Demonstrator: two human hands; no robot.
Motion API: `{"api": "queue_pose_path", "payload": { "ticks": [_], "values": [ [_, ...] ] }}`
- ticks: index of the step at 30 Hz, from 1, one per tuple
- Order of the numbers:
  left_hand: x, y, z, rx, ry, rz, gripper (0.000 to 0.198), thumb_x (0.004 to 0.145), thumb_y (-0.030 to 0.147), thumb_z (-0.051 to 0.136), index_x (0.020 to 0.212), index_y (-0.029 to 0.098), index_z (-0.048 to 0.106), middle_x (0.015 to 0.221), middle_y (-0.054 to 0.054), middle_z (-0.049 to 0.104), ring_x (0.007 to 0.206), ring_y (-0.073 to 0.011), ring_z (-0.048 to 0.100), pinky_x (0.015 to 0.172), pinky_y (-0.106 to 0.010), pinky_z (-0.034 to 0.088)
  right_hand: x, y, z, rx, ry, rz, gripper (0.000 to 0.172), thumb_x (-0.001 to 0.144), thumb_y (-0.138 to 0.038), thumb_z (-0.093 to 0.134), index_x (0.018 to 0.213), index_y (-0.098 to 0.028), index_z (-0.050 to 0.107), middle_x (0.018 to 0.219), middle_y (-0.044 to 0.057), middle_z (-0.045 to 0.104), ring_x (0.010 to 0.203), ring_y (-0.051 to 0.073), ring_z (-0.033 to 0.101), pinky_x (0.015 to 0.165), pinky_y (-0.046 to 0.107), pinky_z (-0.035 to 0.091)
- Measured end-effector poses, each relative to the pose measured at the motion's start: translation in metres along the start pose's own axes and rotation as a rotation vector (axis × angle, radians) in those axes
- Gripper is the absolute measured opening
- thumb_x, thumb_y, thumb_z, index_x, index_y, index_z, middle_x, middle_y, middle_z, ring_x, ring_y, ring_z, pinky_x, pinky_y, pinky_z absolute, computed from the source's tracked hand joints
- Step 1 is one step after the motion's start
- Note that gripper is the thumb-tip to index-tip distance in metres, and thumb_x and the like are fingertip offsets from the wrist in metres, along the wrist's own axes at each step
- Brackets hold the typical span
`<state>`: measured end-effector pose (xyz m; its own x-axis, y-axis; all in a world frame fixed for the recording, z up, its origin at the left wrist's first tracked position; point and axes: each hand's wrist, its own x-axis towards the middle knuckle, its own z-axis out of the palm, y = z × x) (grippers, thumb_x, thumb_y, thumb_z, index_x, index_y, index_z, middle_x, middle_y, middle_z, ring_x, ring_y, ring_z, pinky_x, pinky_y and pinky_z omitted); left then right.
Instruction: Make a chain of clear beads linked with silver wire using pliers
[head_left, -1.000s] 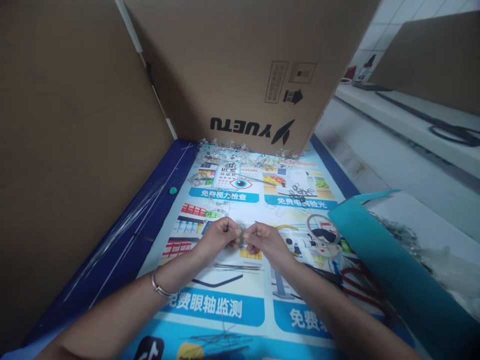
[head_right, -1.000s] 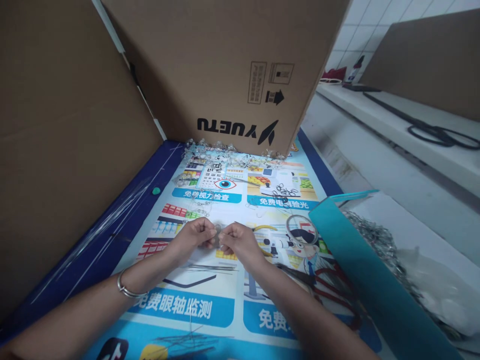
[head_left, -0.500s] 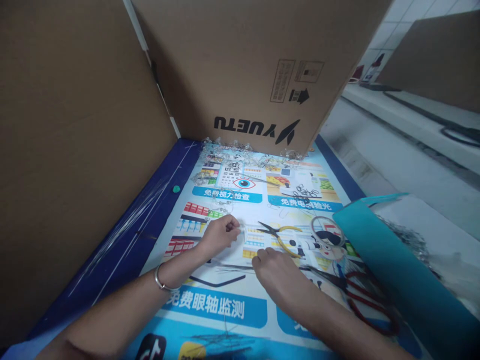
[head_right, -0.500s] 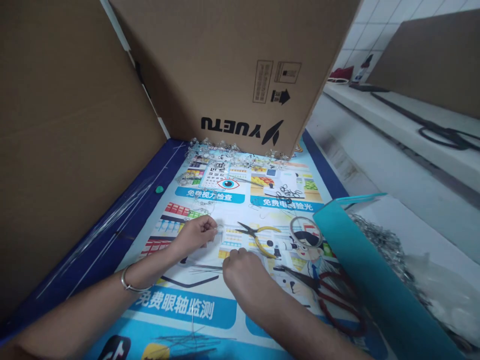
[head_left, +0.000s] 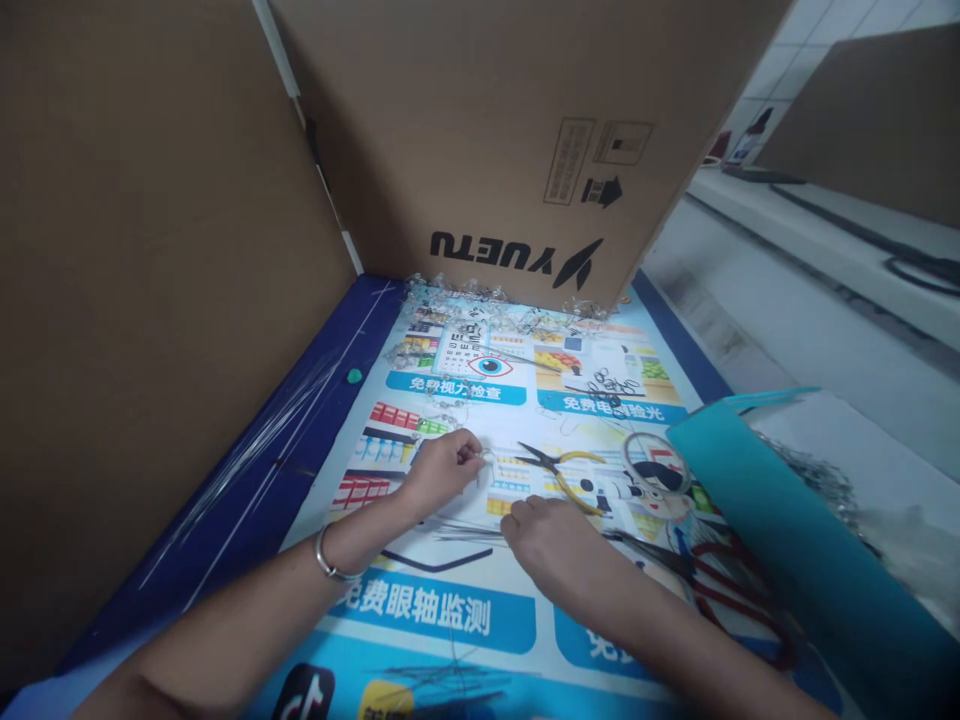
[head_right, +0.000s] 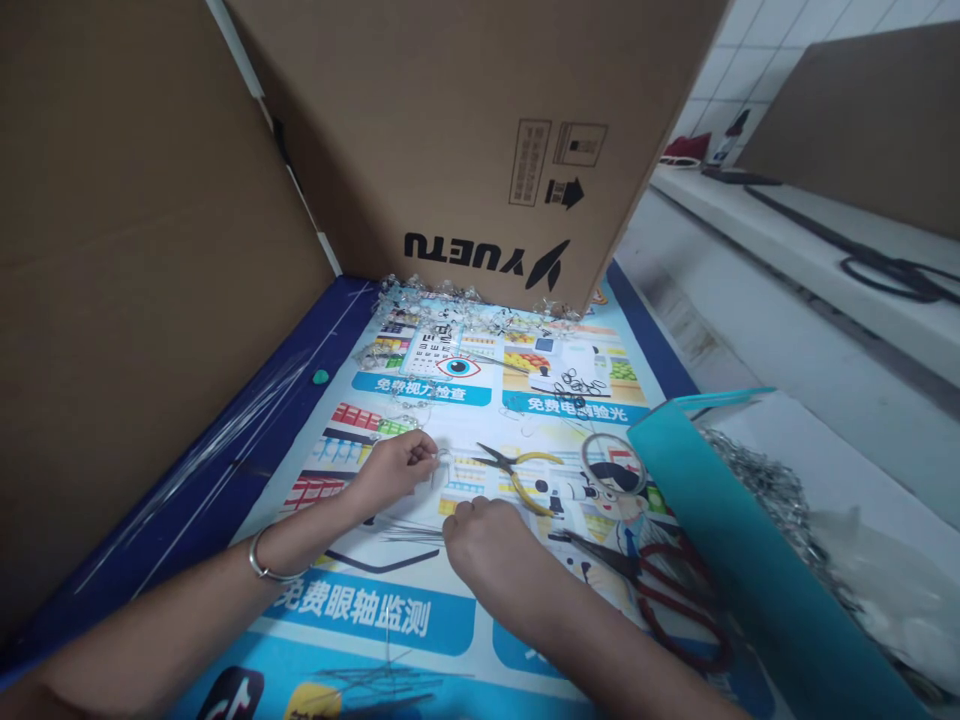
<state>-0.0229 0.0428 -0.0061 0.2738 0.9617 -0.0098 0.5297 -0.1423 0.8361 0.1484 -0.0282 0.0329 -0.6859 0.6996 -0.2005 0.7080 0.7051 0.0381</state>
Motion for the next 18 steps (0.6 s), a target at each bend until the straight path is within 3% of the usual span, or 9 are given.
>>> {"api": "queue_pose_path", "payload": {
  "ticks": [7,10,13,15,18],
  "values": [
    [0.002,0.008,-0.019,-0.029,-0.081,0.048,0.012,0.076,0.025,0.053,0.071,0.017,0.06,0.058,0.003,0.057,0.055,-0.0096,0.052,0.053,-0.019,0.037,-0.003,0.014,-0.008,0.109,-0.06,0.042,0.014,0.074,-0.008,0.044,0.078,-0.017,0.055,0.075,0.006,0.063,0.063,0.017,0.056,0.052,0.026,0.028],
    [0.001,0.022,-0.037,0.051,-0.257,0.141,0.015,0.078,0.026,0.052,0.073,0.017,0.063,0.063,0.002,0.061,0.06,-0.0107,0.054,0.056,-0.019,0.037,-0.002,0.02,-0.013,0.15,-0.085,0.061,0.014,0.078,-0.013,0.042,0.077,-0.017,0.056,0.077,0.005,0.065,0.064,0.017,0.056,0.052,0.025,0.026],
    [-0.005,0.039,-0.054,0.211,-0.525,0.324,0.019,0.082,0.023,0.048,0.083,0.019,0.067,0.082,0.0,0.067,0.077,-0.0132,0.059,0.066,-0.02,0.038,-0.002,0.026,-0.024,0.207,-0.113,0.095,0.014,0.076,-0.013,0.043,0.075,-0.018,0.056,0.076,0.003,0.064,0.064,0.015,0.056,0.051,0.025,0.023],
    [-0.01,0.046,-0.059,0.331,-0.612,0.403,0.021,0.083,0.022,0.046,0.086,0.021,0.067,0.083,0.0,0.067,0.077,-0.0136,0.059,0.066,-0.02,0.037,-0.003,0.029,-0.029,0.235,-0.113,0.109,0.015,0.076,-0.013,0.042,0.075,-0.018,0.056,0.075,0.002,0.064,0.064,0.014,0.054,0.051,0.025,0.022],
    [-0.018,0.048,-0.056,0.5,-0.539,0.469,0.022,0.083,0.019,0.045,0.078,0.021,0.066,0.076,0.0,0.067,0.074,-0.0145,0.059,0.063,-0.021,0.036,-0.004,0.033,-0.03,0.261,-0.093,0.111,0.015,0.077,-0.014,0.042,0.075,-0.018,0.056,0.075,0.002,0.063,0.064,0.012,0.053,0.052,0.025,0.022]
  ]
}}
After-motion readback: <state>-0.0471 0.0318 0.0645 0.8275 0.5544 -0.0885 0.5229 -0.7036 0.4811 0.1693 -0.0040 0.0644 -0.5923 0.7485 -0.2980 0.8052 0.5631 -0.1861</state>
